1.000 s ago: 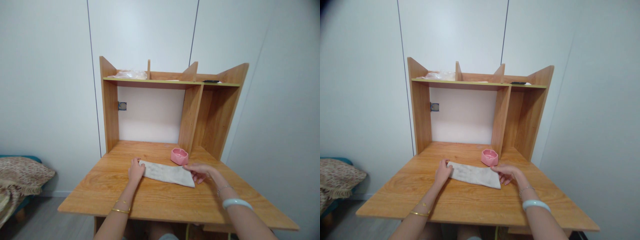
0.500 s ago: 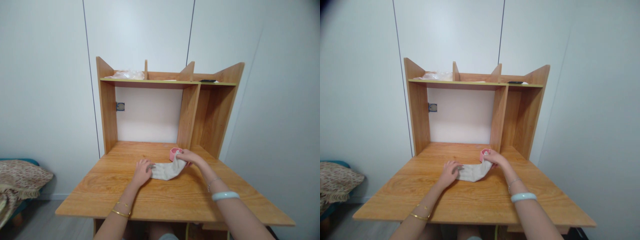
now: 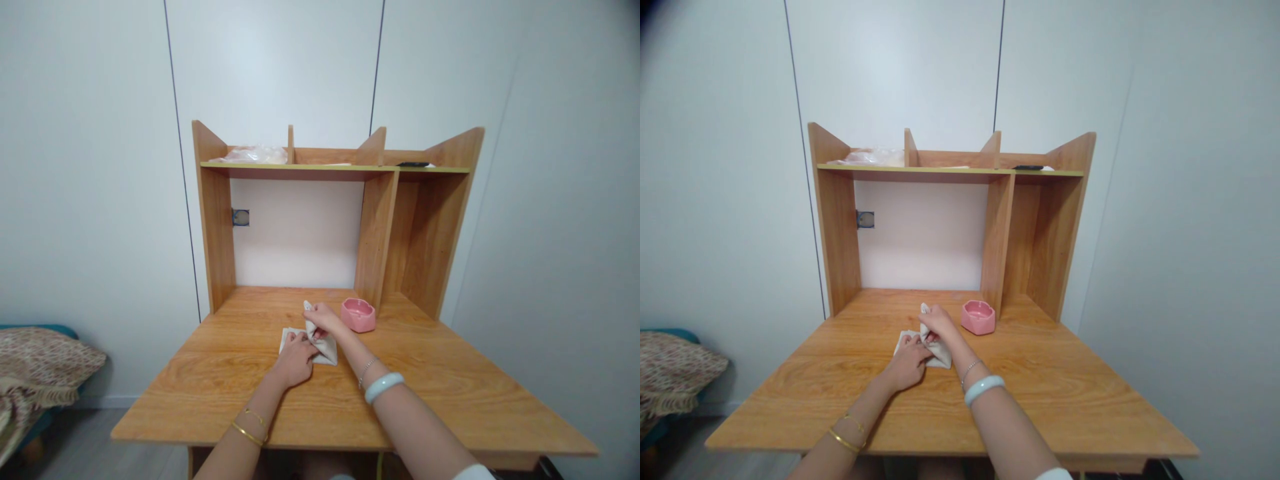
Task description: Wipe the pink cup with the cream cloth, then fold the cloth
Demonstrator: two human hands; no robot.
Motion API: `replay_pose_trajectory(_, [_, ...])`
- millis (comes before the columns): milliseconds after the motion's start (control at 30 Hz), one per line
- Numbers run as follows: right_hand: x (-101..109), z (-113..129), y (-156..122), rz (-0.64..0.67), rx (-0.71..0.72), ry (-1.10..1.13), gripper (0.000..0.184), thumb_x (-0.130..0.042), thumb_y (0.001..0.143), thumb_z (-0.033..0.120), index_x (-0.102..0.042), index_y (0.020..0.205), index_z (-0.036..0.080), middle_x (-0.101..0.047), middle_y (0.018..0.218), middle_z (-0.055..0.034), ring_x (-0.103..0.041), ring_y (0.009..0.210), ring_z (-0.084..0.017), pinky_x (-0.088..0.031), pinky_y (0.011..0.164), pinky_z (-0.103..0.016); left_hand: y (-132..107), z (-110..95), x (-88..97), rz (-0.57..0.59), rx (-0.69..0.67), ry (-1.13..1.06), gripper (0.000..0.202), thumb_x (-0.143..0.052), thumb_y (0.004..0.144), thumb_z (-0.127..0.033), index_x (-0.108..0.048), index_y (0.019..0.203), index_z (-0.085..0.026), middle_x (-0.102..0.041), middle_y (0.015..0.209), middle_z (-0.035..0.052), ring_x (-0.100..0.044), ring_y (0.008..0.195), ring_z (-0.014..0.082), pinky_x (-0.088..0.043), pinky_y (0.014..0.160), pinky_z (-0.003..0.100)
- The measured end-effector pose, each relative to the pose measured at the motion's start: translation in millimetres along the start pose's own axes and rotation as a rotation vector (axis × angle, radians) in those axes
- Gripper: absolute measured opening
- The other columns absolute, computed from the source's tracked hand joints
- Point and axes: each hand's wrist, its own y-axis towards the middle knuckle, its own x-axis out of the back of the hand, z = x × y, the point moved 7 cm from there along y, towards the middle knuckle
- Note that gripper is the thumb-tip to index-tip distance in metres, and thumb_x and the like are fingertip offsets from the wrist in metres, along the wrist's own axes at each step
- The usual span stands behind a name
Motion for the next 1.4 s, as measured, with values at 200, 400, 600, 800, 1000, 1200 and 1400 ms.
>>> replay_pose_trajectory(200, [-2.4,-12.7,6.3,-0.052,-0.007,-0.049,0.031,-0.049,0.076,0.024,-0.044,0.046,0.019,-0.043,0.026,0.0022,-0.046,0.026,-0.011,-0.03,0.028,-0.016,-6.7,40.6,19.5,-0.281,0.352,-0.236,0.052,-0.038,0.073,-0.008,-0.058,0.117,-0.029,-0.06,0.12,0.0001,-0.047,0.108,0.0207,-0.029,0.091,0.038])
replay_pose_trajectory(400, [-15.4,-9.9,12.4,-0.061,0.004,-0.027,0.03,-0.052,0.075,0.023,-0.045,0.046,0.02,-0.039,0.024,0.004,-0.044,0.026,-0.011,-0.031,0.03,-0.016,-10.7,56.0,18.6,-0.355,0.489,-0.278,0.039,-0.041,0.075,-0.01,-0.064,0.102,-0.027,-0.066,0.108,0.0009,-0.051,0.107,0.0204,-0.029,0.094,0.037])
replay_pose_trajectory(600, [-40.3,-13.0,12.2,-0.015,0.004,0.081,0.021,-0.048,0.076,0.015,-0.047,0.055,0.019,-0.044,0.03,0.0061,-0.044,0.027,-0.008,-0.031,0.031,-0.014,-25.6,86.0,20.3,-0.47,0.773,-0.454,0.035,-0.031,0.089,-0.022,-0.06,0.108,-0.021,-0.067,0.105,0.0057,-0.055,0.105,0.0215,-0.035,0.09,0.037])
replay_pose_trajectory(800, [-35.2,-22.3,15.9,-0.06,0.051,0.161,0.014,-0.039,0.08,0.013,-0.049,0.071,0.019,-0.048,0.037,0.0084,-0.047,0.032,-0.007,-0.033,0.034,-0.014,-22.5,80.7,18.4,-0.419,0.778,-0.424,0.03,-0.041,0.088,-0.034,-0.061,0.106,-0.022,-0.069,0.097,0.0062,-0.057,0.102,0.0237,-0.033,0.092,0.041])
replay_pose_trajectory(1000, [0.5,-41.7,20.2,-0.166,0.054,0.158,0.019,-0.034,0.084,0.019,-0.05,0.073,0.018,-0.046,0.038,0.0091,-0.046,0.032,-0.007,-0.028,0.035,-0.014,-22.5,80.9,17.4,-0.403,0.794,-0.382,0.027,-0.047,0.084,-0.031,-0.062,0.104,-0.021,-0.069,0.091,0.0053,-0.058,0.099,0.0233,-0.035,0.089,0.038])
replay_pose_trajectory(1200, [14.1,-61.1,17.9,-0.214,0.053,0.1,0.019,-0.04,0.08,0.015,-0.051,0.064,0.018,-0.043,0.036,0.0089,-0.043,0.031,-0.008,-0.029,0.039,-0.017,-23.4,80.3,17.4,-0.378,0.809,-0.341,0.027,-0.045,0.085,-0.033,-0.062,0.102,-0.022,-0.069,0.085,0.0047,-0.058,0.096,0.0241,-0.037,0.085,0.037])
replay_pose_trajectory(1400, [9.0,-71.6,17.7,-0.253,0.097,0.08,0.013,-0.044,0.073,0.009,-0.054,0.07,0.017,-0.045,0.042,0.0091,-0.047,0.041,-0.01,-0.035,0.047,-0.019,-24.0,80.6,18.4,-0.395,0.787,-0.37,0.028,-0.038,0.088,-0.031,-0.061,0.102,-0.023,-0.069,0.088,0.0043,-0.06,0.093,0.022,-0.037,0.085,0.036])
